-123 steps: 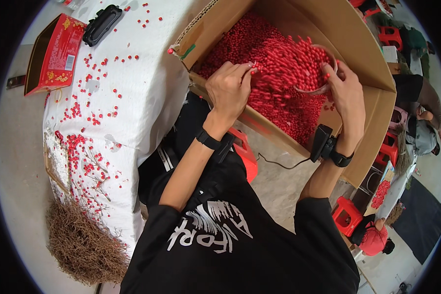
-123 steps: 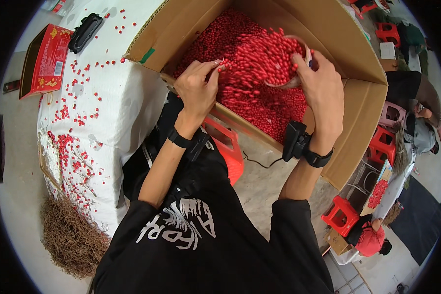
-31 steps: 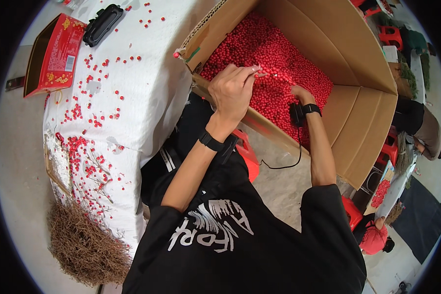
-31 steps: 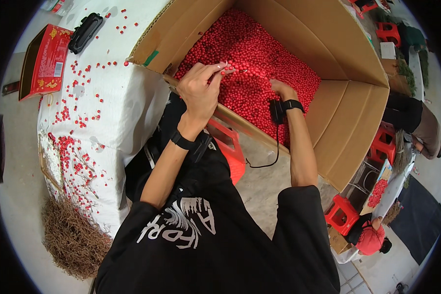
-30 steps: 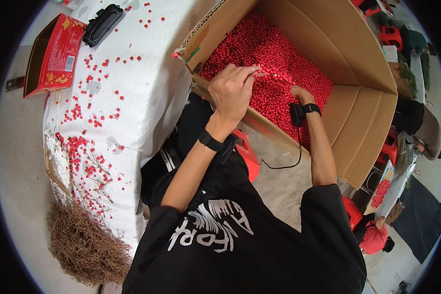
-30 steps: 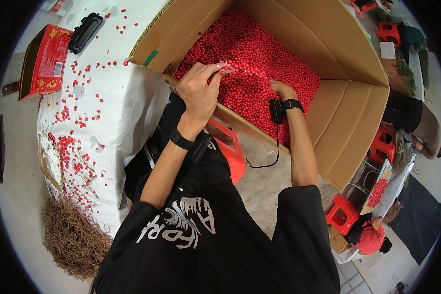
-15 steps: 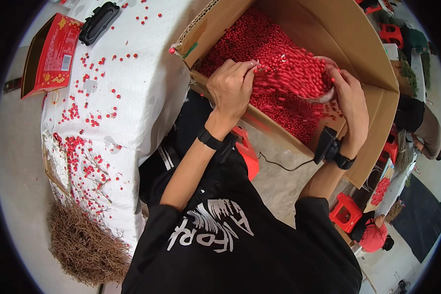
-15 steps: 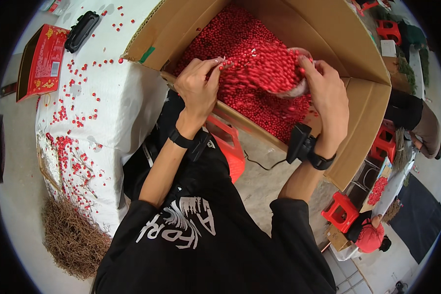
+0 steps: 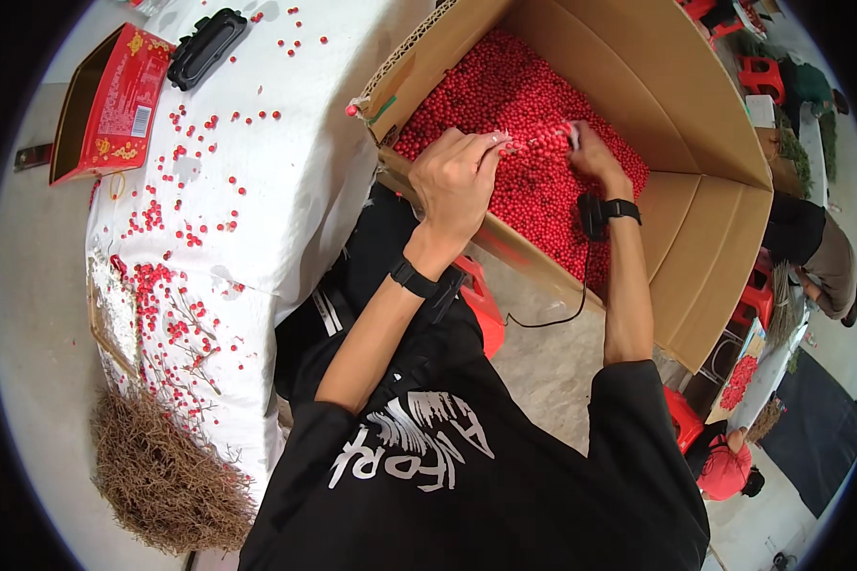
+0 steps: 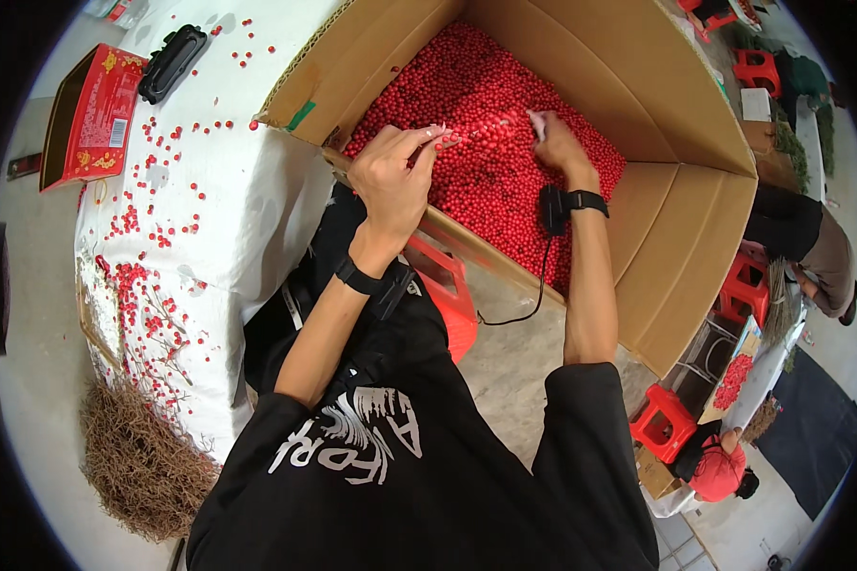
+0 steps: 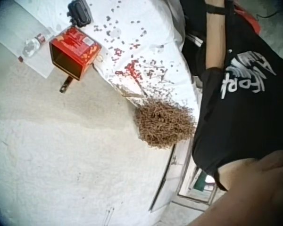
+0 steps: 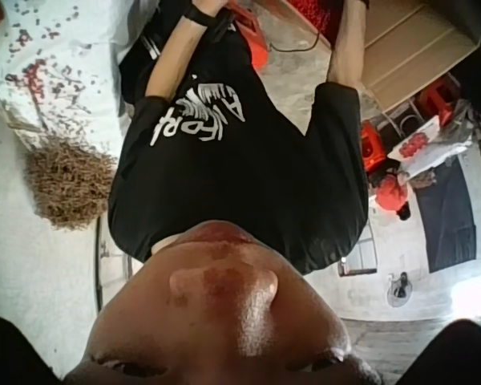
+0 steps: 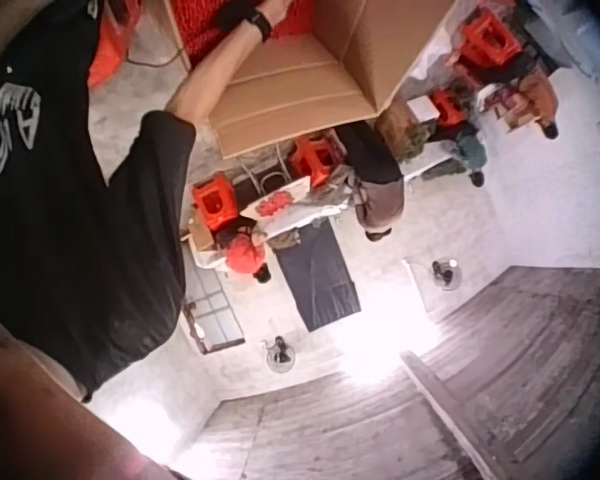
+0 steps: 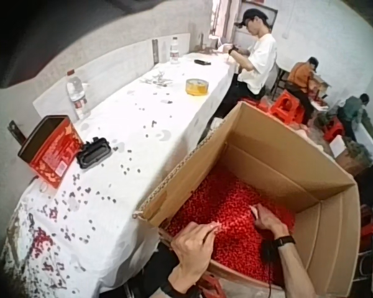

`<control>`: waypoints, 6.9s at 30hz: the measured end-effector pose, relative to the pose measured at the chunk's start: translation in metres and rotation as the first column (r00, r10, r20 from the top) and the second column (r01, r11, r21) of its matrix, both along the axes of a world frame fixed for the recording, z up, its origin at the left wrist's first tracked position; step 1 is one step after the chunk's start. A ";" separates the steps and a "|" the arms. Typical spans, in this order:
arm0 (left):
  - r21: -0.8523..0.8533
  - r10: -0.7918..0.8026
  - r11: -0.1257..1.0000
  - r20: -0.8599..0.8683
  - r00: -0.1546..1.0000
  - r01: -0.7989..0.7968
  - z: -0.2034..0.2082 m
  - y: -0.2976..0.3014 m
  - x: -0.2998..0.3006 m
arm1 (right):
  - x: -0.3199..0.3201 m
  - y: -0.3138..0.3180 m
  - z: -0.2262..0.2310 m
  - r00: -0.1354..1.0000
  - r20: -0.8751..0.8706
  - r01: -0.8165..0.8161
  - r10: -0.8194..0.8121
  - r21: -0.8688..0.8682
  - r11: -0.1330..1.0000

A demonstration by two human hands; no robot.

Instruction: Assembling decorative floral branches by attaching red beads to stems at a workbench and staging them on boards.

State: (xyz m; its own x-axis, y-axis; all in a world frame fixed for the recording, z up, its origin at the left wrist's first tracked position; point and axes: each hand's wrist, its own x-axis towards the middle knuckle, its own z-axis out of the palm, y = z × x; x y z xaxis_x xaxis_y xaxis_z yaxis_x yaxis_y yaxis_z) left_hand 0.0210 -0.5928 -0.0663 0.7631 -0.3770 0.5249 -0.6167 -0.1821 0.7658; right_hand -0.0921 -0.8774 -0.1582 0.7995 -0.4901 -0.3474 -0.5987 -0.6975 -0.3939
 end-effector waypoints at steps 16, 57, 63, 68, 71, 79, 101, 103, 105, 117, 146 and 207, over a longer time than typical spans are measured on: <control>-0.018 0.001 1.000 0.014 1.000 -0.001 0.000 0.003 0.001 | -0.013 0.067 0.153 0.998 -0.009 0.064 -0.064 0.245 0.967; -0.205 -0.252 0.968 -0.767 0.590 0.147 0.052 0.016 -0.005 | -0.047 0.137 0.152 0.794 0.048 0.571 -0.606 0.282 0.771; -0.350 -0.361 0.932 -0.911 0.198 0.091 0.050 0.025 -0.003 | -0.039 0.131 0.146 0.915 0.144 0.380 -0.377 0.007 0.925; -0.568 -0.579 0.815 -0.784 -0.226 -0.118 0.042 0.035 -0.012 | -0.035 0.131 0.130 0.863 0.350 0.366 -0.363 0.061 0.929; -0.586 -0.605 0.795 -0.744 -0.283 -0.158 0.046 0.037 -0.020 | -0.034 0.132 0.130 0.813 0.413 0.383 -0.411 0.151 0.911; -0.645 -0.678 0.731 -0.656 -0.331 -0.221 0.053 0.029 -0.033 | -0.038 0.134 0.155 0.763 0.522 0.136 -0.381 0.447 0.884; -0.655 -0.688 0.725 -0.678 -0.259 -0.211 0.066 0.029 -0.034 | -0.009 0.171 0.185 0.617 0.214 0.201 -0.757 0.887 0.415; -0.661 -0.692 0.721 -0.672 -0.262 -0.209 0.067 0.028 -0.033 | -0.011 0.168 0.183 0.644 0.211 0.165 -0.735 0.900 0.403; -0.657 -0.691 0.722 -0.672 -0.267 -0.216 0.069 0.026 -0.033 | -0.014 0.164 0.179 0.694 0.206 0.091 -0.690 0.925 0.368; -0.715 -0.755 0.650 -0.569 -0.326 -0.257 0.069 0.025 -0.034 | -0.007 0.165 0.152 0.749 -0.002 -0.259 -0.662 0.919 -0.296; -0.675 -0.721 0.693 -0.646 -0.249 -0.255 0.068 0.033 -0.021 | -0.028 0.136 0.125 0.584 0.125 0.291 -0.802 0.890 0.351; 0.097 0.116 -0.960 -0.717 -0.687 -0.264 -0.110 0.348 -0.486 | -0.027 0.670 0.159 -0.150 0.541 -0.988 0.828 -0.115 -0.104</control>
State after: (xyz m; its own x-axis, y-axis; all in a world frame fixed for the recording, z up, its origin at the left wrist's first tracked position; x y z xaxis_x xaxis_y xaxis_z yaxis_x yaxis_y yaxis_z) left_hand -0.4648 -0.2448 -0.1759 -0.7803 0.5849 -0.2215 -0.0463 0.2992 0.9531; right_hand -0.1195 -0.2078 0.0007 0.3776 0.9044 0.1989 0.7941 -0.2058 -0.5719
